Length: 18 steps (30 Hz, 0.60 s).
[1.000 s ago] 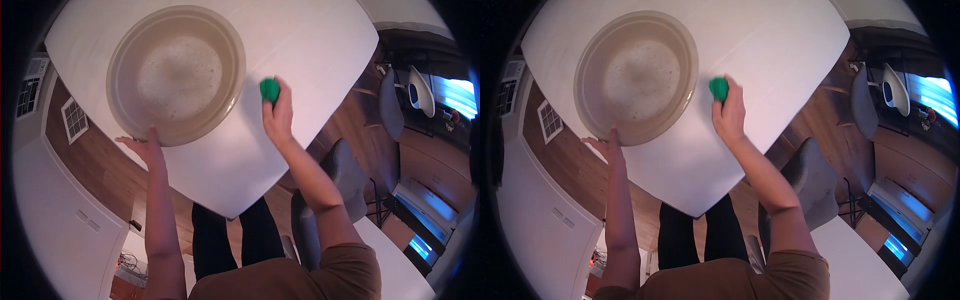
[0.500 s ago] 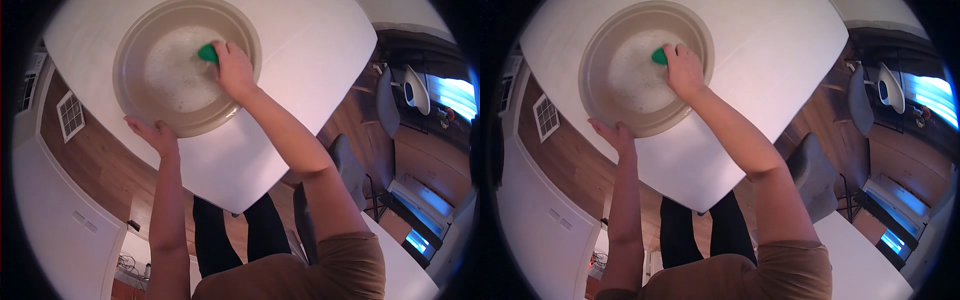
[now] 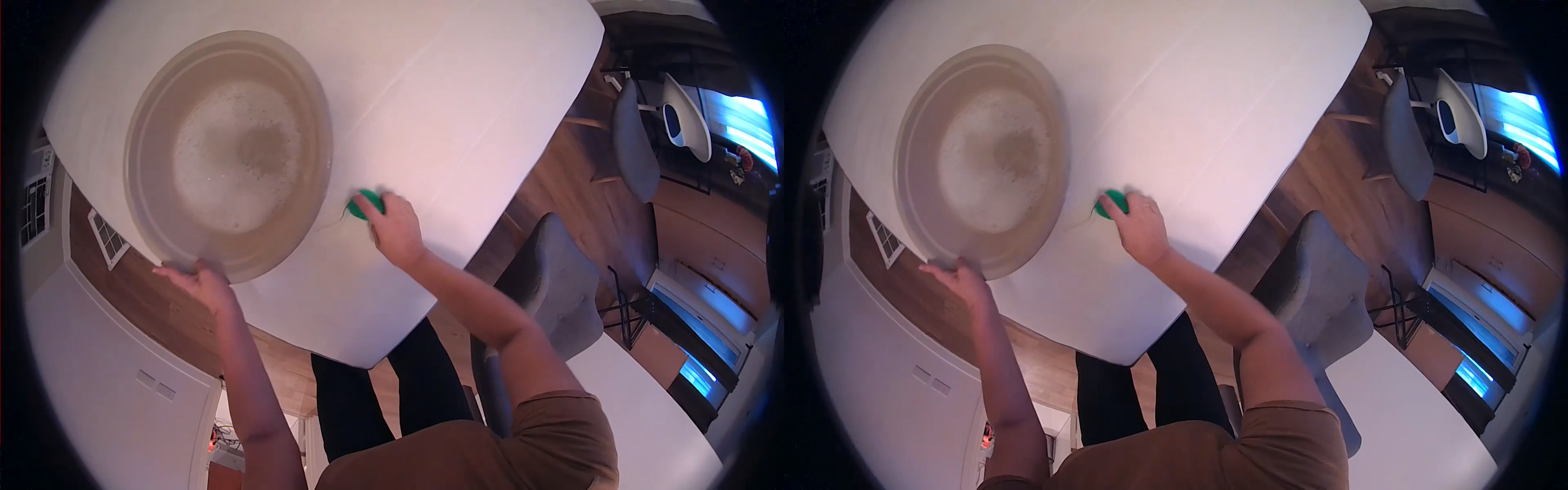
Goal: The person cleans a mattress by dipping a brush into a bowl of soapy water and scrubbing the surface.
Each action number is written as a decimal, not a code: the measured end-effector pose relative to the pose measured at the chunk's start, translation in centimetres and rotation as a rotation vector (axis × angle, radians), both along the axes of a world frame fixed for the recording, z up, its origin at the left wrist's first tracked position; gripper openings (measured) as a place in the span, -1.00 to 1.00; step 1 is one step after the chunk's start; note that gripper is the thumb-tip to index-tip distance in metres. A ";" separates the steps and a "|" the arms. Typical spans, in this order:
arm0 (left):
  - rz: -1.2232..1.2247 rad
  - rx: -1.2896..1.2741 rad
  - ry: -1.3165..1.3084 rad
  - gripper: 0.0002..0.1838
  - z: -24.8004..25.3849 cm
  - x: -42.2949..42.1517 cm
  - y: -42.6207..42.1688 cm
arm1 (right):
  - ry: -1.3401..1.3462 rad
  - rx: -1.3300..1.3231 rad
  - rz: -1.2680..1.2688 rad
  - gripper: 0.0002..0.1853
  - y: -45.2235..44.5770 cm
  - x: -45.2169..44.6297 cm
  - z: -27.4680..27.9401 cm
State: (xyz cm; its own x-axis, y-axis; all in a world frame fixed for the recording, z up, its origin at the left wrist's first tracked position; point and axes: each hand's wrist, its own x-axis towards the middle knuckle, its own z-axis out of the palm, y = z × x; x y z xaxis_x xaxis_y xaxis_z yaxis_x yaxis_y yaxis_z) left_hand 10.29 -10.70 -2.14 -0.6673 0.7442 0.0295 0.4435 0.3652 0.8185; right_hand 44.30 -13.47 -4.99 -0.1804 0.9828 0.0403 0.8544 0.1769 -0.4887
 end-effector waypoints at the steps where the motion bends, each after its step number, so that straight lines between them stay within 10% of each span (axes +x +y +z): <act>1: 0.018 -0.023 -0.029 -0.05 0.2 -0.1 -0.1 | -0.110 0.130 0.092 -0.51 1.5 1.2 -1.9; 6: 0.143 -0.027 -0.233 -0.07 2.9 2.7 1.2 | -0.502 0.132 -0.277 -0.65 20.1 20.4 -7.3; 10: 0.149 -0.089 -0.191 -0.10 3.9 4.2 1.6 | -0.304 0.152 -0.639 -0.68 21.0 19.5 -5.3; 14: 0.128 -0.053 -0.244 -0.05 1.7 0.6 0.2 | -0.151 -0.068 -0.185 -0.68 -0.2 0.8 -9.7; 18: 0.075 -0.164 -0.067 -0.04 2.2 1.0 0.7 | -0.021 -0.276 0.262 -0.66 0.5 1.1 -4.4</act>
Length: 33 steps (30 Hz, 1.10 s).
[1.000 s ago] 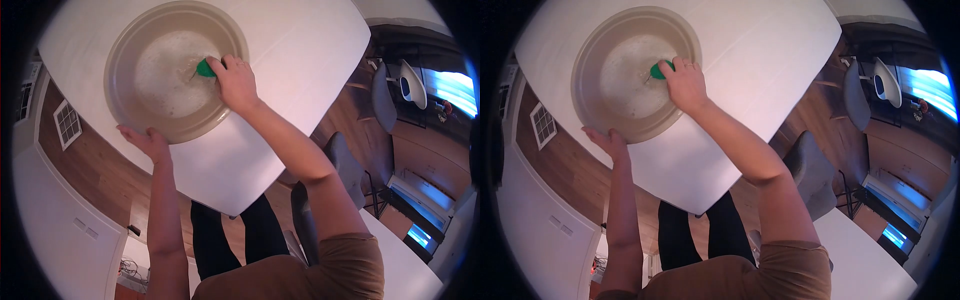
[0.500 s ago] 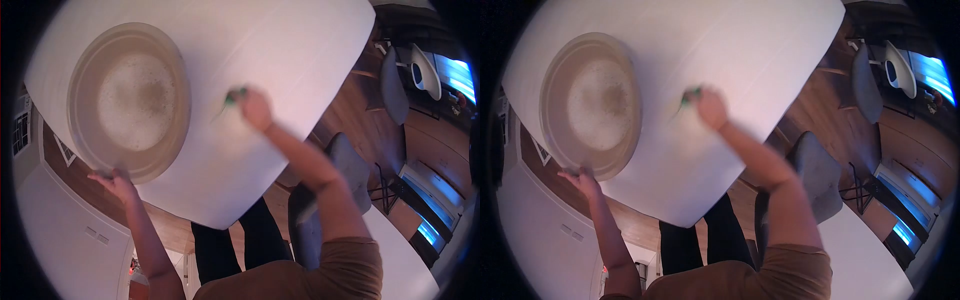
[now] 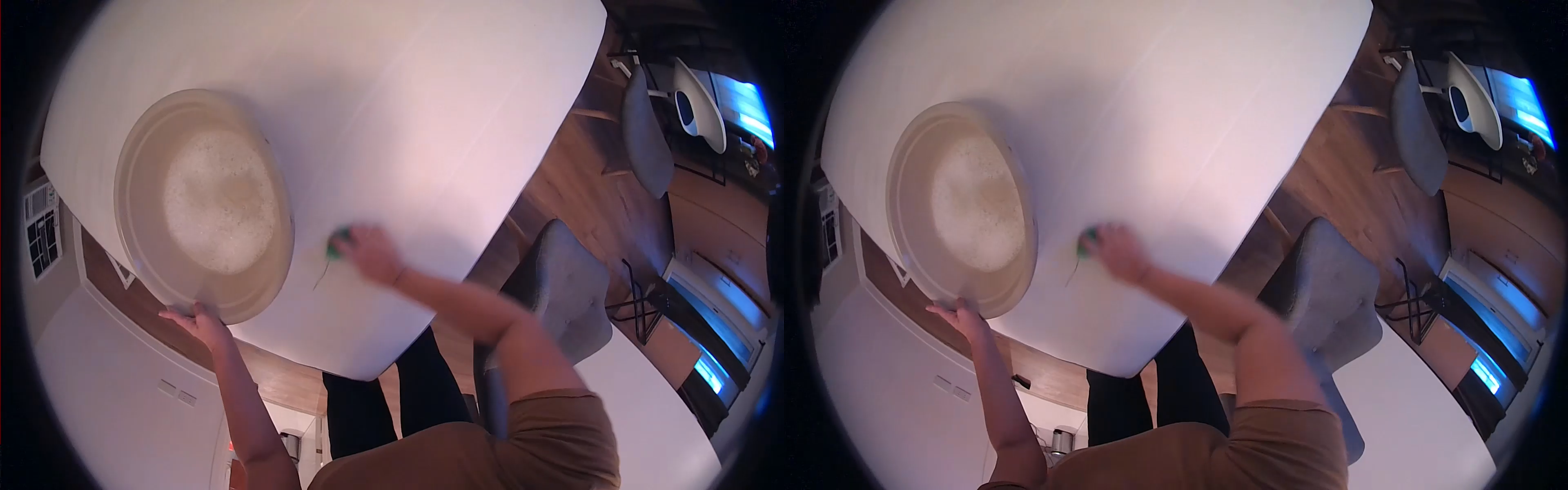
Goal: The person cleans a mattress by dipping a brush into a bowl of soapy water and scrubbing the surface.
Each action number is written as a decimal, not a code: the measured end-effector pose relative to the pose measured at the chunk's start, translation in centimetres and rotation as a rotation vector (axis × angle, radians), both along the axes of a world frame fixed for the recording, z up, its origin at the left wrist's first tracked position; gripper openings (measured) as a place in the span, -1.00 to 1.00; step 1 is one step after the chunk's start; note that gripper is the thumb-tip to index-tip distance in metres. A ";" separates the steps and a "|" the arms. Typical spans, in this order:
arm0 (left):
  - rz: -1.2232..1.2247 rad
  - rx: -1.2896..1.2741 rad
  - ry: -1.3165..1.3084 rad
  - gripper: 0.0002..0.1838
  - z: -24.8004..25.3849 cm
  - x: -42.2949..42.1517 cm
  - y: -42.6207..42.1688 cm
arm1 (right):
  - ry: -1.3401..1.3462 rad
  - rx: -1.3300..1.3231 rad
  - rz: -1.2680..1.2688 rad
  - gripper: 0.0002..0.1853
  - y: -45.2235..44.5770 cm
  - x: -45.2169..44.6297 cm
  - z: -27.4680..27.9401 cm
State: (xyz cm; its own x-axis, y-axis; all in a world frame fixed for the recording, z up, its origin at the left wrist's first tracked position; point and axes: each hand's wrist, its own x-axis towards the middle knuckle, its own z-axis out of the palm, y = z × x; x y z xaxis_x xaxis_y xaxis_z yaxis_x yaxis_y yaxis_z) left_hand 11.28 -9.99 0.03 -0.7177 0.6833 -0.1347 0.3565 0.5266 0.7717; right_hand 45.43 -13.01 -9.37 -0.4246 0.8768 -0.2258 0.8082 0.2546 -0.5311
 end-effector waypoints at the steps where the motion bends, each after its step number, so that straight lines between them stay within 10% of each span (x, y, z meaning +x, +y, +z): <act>1: 0.025 0.039 -0.063 -0.04 0.1 0.1 0.1 | -0.009 0.144 -0.158 -0.71 3.0 4.1 -3.7; 4: 0.078 0.066 -0.144 -0.05 0.3 1.3 0.5 | -0.414 0.116 -0.620 -0.82 16.0 20.6 -2.9; 8: 0.135 0.049 -0.184 -0.06 1.3 2.4 0.9 | -0.390 0.369 -0.915 -0.72 16.9 18.8 -0.1; 11: 0.080 0.101 -0.191 -0.07 0.3 0.8 0.2 | -0.313 -0.068 -0.618 -0.72 5.4 5.2 -1.5; 16: 0.038 0.029 -0.119 -0.06 0.7 0.4 0.2 | -0.251 0.211 -0.082 -0.62 4.8 6.5 -0.6; 23: 0.072 0.095 -0.183 -0.05 0.1 1.1 0.0 | -0.395 0.386 -0.947 -0.70 17.7 18.6 -0.4; 28: 0.135 0.163 -0.220 -0.07 -0.8 0.9 -0.5 | 0.014 0.130 -0.191 -0.71 -1.1 -6.2 -3.0; 33: 0.194 0.106 -0.243 -0.11 -0.9 0.2 0.0 | -0.198 0.262 -0.065 -0.70 11.5 0.5 -2.6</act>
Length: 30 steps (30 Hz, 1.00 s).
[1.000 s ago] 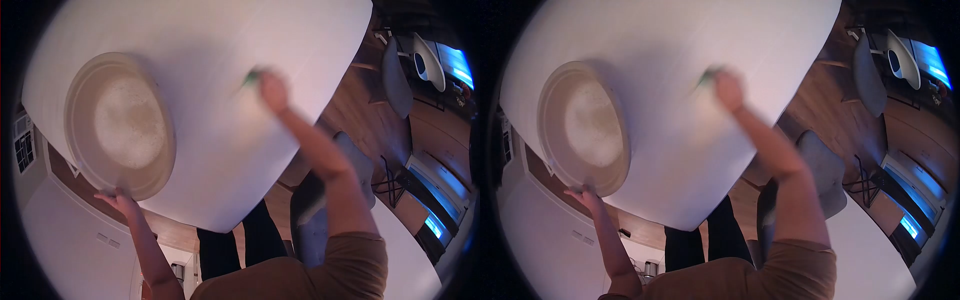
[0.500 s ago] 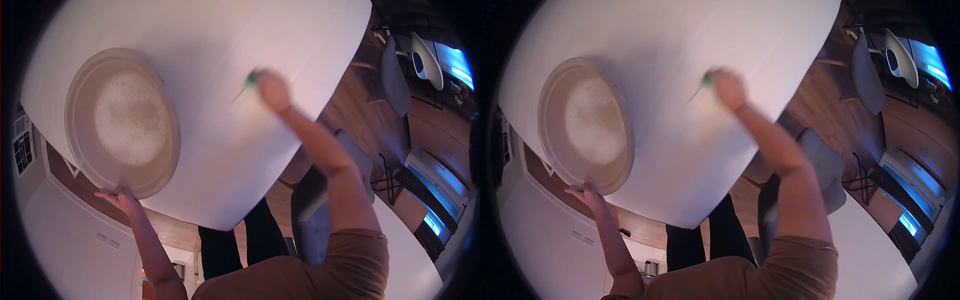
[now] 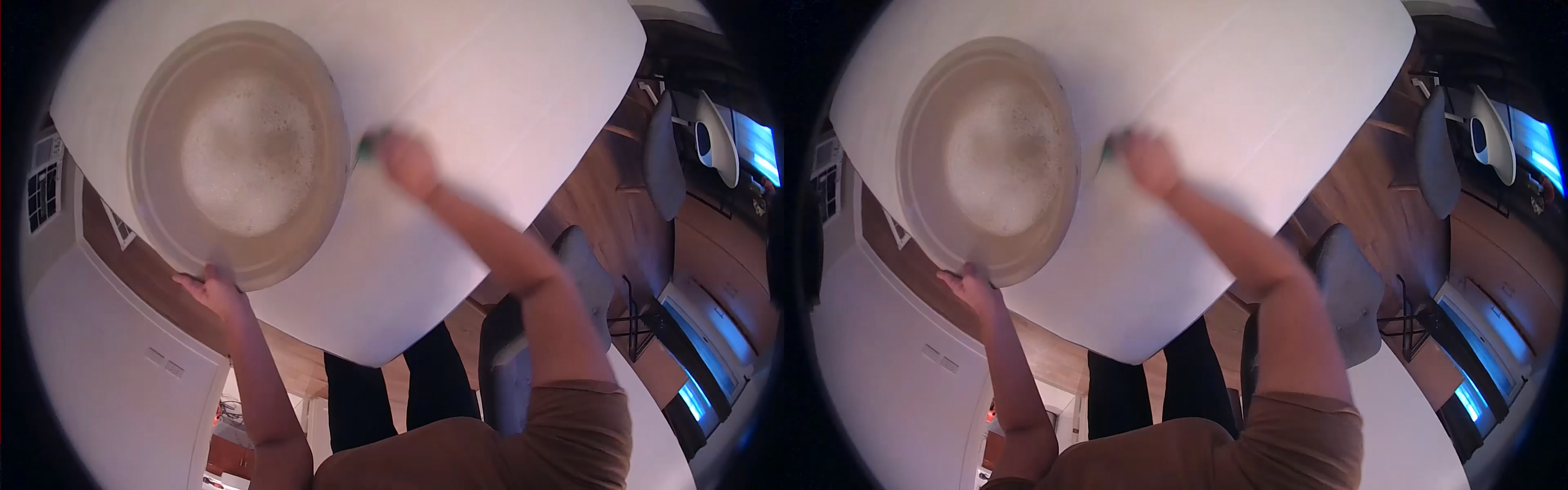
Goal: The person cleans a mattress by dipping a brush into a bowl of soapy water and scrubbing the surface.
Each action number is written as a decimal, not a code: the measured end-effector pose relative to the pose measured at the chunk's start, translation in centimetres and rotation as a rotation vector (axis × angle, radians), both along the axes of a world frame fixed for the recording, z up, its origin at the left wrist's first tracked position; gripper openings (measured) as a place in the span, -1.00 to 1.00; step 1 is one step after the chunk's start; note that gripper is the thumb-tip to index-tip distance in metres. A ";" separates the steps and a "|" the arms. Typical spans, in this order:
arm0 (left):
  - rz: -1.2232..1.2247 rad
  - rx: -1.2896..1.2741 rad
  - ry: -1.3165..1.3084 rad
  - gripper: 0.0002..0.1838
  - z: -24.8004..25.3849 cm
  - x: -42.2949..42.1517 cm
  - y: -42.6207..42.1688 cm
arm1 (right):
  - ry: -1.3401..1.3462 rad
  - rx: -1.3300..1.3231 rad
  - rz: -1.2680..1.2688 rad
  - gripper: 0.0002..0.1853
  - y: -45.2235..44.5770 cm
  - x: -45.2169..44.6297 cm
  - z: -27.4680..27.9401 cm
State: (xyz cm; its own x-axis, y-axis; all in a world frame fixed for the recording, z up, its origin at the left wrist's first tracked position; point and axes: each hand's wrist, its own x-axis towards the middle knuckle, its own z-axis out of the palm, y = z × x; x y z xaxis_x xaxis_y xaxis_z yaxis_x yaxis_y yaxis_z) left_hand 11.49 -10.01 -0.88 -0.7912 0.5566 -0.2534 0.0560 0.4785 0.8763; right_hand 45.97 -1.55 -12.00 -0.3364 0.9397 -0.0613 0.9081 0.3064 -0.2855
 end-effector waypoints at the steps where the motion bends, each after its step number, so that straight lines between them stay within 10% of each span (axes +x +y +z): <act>1: 0.009 0.063 -0.057 -0.11 1.0 1.0 0.9 | -0.075 0.104 -0.064 -0.67 4.5 3.9 -0.3; 7: 0.019 0.161 -0.073 -0.14 1.2 2.2 2.9 | -0.078 0.134 -0.729 -0.69 10.8 5.8 2.5; 15: -0.060 0.330 -0.097 -0.16 -1.1 -0.2 3.6 | 0.215 -0.240 0.119 -0.70 -12.3 -17.2 3.1; 18: -0.111 0.287 -0.205 -0.10 1.1 -0.4 4.2 | 0.094 0.080 -0.127 -0.80 -2.3 -4.0 -2.6; 21: -0.075 0.254 -0.134 -0.06 0.0 -1.5 4.6 | -0.303 0.081 -0.641 -0.77 5.7 5.5 4.0; 26: -0.186 0.283 -0.343 0.07 1.2 -1.7 4.3 | -0.073 0.152 -0.576 -0.78 -4.2 -9.4 1.7; 30: -0.295 0.349 -0.433 0.20 0.2 -5.4 4.1 | 0.139 -0.172 -0.019 -0.61 -22.3 -30.1 3.7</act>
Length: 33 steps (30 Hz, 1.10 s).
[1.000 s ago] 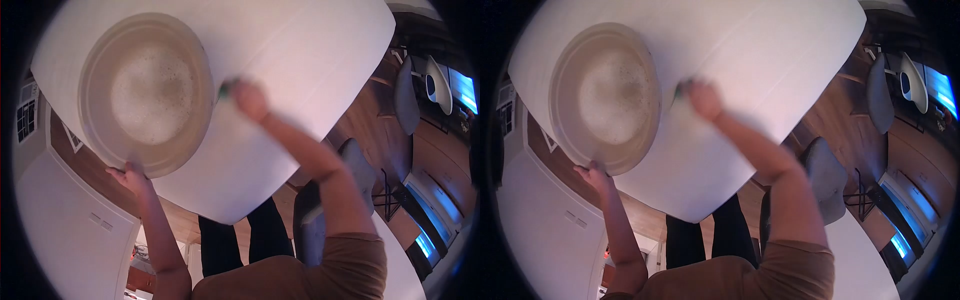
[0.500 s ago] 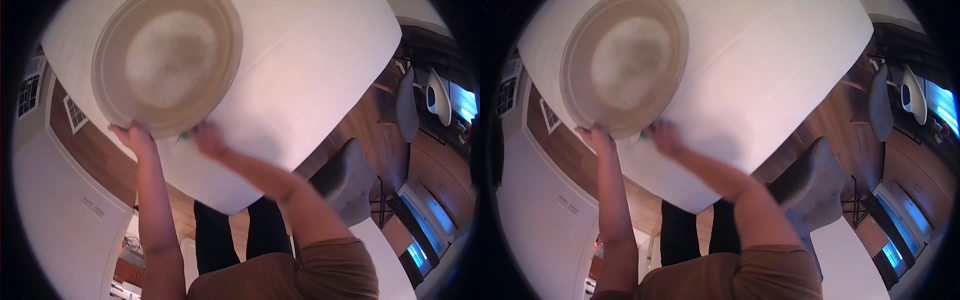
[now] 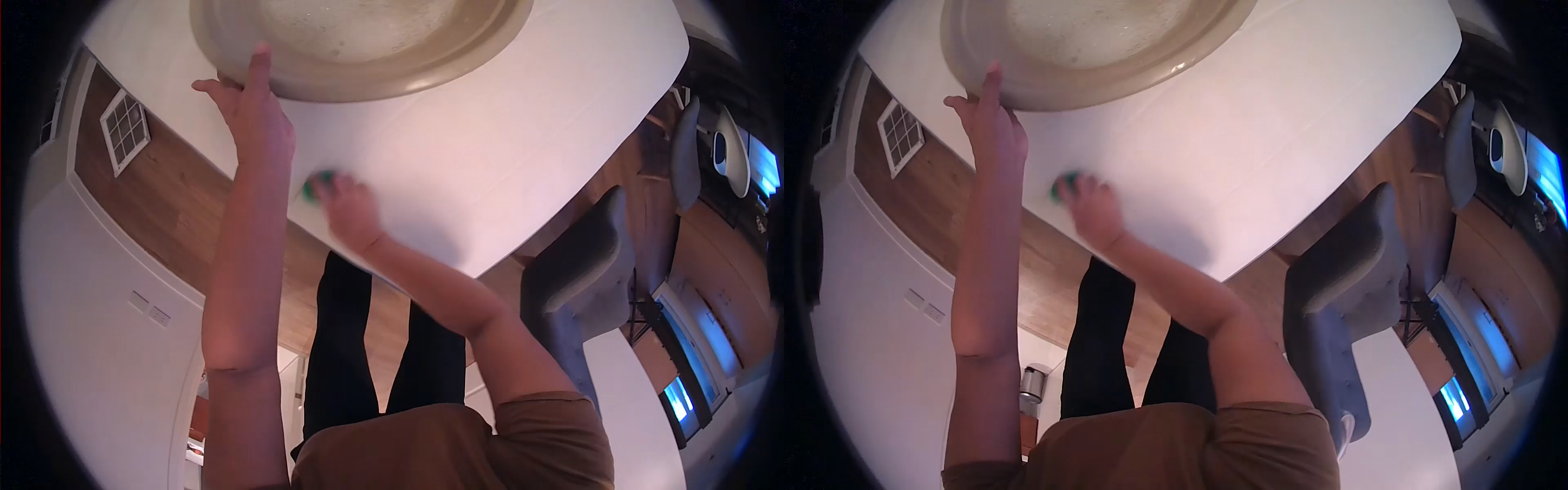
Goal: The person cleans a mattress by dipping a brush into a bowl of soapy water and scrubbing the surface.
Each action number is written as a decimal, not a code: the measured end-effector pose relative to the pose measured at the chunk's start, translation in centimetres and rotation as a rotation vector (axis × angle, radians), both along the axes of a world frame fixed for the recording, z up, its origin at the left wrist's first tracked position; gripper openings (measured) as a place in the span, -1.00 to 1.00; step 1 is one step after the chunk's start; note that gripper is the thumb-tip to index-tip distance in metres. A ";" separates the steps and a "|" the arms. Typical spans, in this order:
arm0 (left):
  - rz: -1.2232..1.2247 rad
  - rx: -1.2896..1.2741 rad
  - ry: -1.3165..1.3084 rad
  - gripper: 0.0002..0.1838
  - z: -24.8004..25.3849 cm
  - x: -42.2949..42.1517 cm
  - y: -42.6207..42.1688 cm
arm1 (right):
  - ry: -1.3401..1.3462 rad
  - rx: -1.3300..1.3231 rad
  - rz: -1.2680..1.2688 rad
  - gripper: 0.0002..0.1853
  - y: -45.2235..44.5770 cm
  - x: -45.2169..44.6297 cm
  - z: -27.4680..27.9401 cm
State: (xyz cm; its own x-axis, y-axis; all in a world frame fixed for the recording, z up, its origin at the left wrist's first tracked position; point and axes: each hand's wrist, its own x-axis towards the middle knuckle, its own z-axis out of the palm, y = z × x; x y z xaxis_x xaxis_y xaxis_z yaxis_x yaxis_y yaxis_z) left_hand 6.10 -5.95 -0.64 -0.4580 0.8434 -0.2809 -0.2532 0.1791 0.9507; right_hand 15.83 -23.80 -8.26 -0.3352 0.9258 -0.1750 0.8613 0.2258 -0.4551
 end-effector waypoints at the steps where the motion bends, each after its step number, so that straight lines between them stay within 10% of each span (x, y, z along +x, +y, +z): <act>1: 0.005 -0.053 0.012 0.19 0.4 -1.0 -0.1 | 0.053 0.017 0.067 -0.52 -1.8 -1.9 0.6; 3: -0.018 -0.058 0.093 -0.09 0.4 -7.6 -1.7 | 0.027 -0.171 0.117 -0.54 0.2 -0.1 1.2; 8: 0.245 -0.287 0.401 -0.08 0.5 -22.4 -11.2 | -0.317 0.330 -0.352 -0.81 12.2 18.4 -0.5; 12: 0.228 -0.287 0.297 -0.28 -2.3 -19.4 -15.5 | -0.390 0.237 -0.742 -0.73 14.7 18.1 -0.2; 15: -0.028 -0.189 0.077 -0.56 -4.7 -13.0 -12.6 | -0.280 0.209 -0.470 -0.66 3.9 3.8 -1.4; 18: -0.100 -0.238 -0.382 -0.16 -1.9 -3.6 -6.2 | -0.142 -0.005 0.115 -0.57 -7.5 -6.2 0.7; 23: -0.130 -0.289 -0.645 -0.24 1.6 0.0 -0.3 | -0.062 0.049 0.143 -0.55 -3.4 2.8 0.9; 29: -0.264 -0.270 -0.586 -0.44 -0.8 0.5 0.0 | -0.318 -0.154 -1.100 -0.56 1.9 24.5 6.1; 33: -0.122 -0.343 -0.672 -0.50 -1.3 -0.9 -7.4 | -0.054 0.130 -0.808 -0.46 -11.8 31.6 7.9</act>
